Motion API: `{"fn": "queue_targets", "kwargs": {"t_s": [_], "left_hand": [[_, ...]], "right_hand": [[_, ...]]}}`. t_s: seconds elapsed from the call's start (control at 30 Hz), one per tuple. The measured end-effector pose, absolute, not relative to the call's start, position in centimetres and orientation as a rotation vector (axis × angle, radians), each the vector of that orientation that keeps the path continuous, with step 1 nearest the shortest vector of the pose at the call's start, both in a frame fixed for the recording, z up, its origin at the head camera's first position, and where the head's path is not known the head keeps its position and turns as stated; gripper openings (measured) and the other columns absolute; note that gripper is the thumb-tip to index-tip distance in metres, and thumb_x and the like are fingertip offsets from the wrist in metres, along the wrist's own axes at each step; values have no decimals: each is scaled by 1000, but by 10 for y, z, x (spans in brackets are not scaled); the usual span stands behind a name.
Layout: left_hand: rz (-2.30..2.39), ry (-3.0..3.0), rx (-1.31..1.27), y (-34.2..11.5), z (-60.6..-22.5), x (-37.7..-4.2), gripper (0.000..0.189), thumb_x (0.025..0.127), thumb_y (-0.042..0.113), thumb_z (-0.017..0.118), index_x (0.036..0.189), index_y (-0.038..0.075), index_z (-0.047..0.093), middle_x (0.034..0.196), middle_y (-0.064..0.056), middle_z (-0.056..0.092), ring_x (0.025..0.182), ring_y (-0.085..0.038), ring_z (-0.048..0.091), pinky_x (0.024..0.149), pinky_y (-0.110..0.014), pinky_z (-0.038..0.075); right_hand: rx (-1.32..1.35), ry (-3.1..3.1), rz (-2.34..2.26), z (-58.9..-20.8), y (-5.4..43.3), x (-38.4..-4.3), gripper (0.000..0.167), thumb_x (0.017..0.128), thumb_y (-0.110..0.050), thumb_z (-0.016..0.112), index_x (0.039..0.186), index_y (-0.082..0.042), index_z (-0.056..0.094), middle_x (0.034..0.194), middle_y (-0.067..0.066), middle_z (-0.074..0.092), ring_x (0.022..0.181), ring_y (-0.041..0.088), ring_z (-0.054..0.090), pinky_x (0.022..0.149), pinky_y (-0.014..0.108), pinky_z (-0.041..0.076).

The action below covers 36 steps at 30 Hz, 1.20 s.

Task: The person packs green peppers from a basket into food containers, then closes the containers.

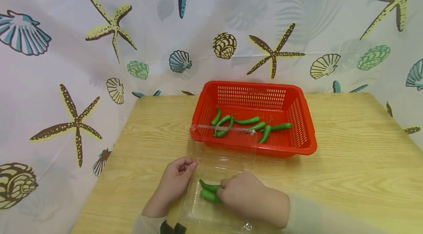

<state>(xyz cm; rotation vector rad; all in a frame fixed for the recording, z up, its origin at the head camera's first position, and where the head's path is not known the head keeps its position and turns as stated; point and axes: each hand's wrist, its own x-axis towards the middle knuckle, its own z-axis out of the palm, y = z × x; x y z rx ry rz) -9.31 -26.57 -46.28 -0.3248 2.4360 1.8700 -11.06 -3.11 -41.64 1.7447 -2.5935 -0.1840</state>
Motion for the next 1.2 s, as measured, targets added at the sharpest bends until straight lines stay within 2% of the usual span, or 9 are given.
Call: {"fn": "queue_targets", "kwargs": {"t_s": [0.2, 0.53, 0.73, 0.87, 0.97, 1.1, 1.2], "left_hand": [[1907, 2402, -313, -264, -461, -92, 17, 103, 14, 64, 107, -2, 69, 78, -9, 61, 51, -7, 47, 45, -19, 41], [1902, 2397, -322, -263, -462, -92, 18, 103, 14, 64, 108, -2, 68, 80, -11, 62, 52, -9, 47, 45, -18, 42], [1895, 2411, -317, -263, -463, -93, 17, 103, 15, 64, 107, -1, 69, 80, -11, 63, 51, -9, 48, 45, -19, 42], [1903, 2402, -315, -264, -463, -93, 16, 103, 14, 64, 107, -1, 69, 80, -11, 63, 50, -9, 47, 45, -19, 41], [1915, 2391, -316, -264, -463, -93, 16, 103, 13, 64, 108, -1, 68, 80, -11, 62, 50, -9, 47, 44, -19, 41], [1924, 2379, -324, -264, -462, -93, 16, 103, 14, 64, 108, -1, 69, 80, -11, 62, 50, -9, 46, 44, -19, 41], [1924, 2377, -325, -265, -463, -92, 17, 103, 15, 65, 108, -1, 69, 80, -11, 62, 50, -10, 46, 44, -19, 41]], "right_hand": [[1754, -2614, -174, -420, -32, -113, 10, 92, -27, 74, 86, -21, 68, 70, -9, 48, 52, 6, 37, 42, 25, 32], [1748, -2615, -187, -419, -27, -114, 6, 92, -26, 74, 91, -21, 70, 73, -9, 51, 54, 6, 39, 43, 25, 34], [1736, -2688, -78, -409, -26, -118, 10, 94, -31, 72, 94, -21, 71, 74, -10, 50, 54, 7, 39, 44, 25, 35], [1711, -2601, 23, -388, -22, -123, 14, 92, -36, 73, 95, -22, 71, 77, -11, 54, 51, 5, 39, 42, 23, 33], [1709, -2451, 103, -363, -17, -131, 14, 91, -36, 75, 95, -23, 71, 78, -12, 58, 52, 3, 44, 42, 21, 33], [1672, -2290, 284, -322, -11, -153, 14, 90, -30, 77, 98, -20, 73, 83, -10, 66, 59, 4, 56, 48, 19, 44], [1579, -2282, 401, -296, -9, -175, 14, 90, -28, 79, 99, -17, 75, 87, -7, 70, 61, 6, 59, 52, 22, 49]]}}
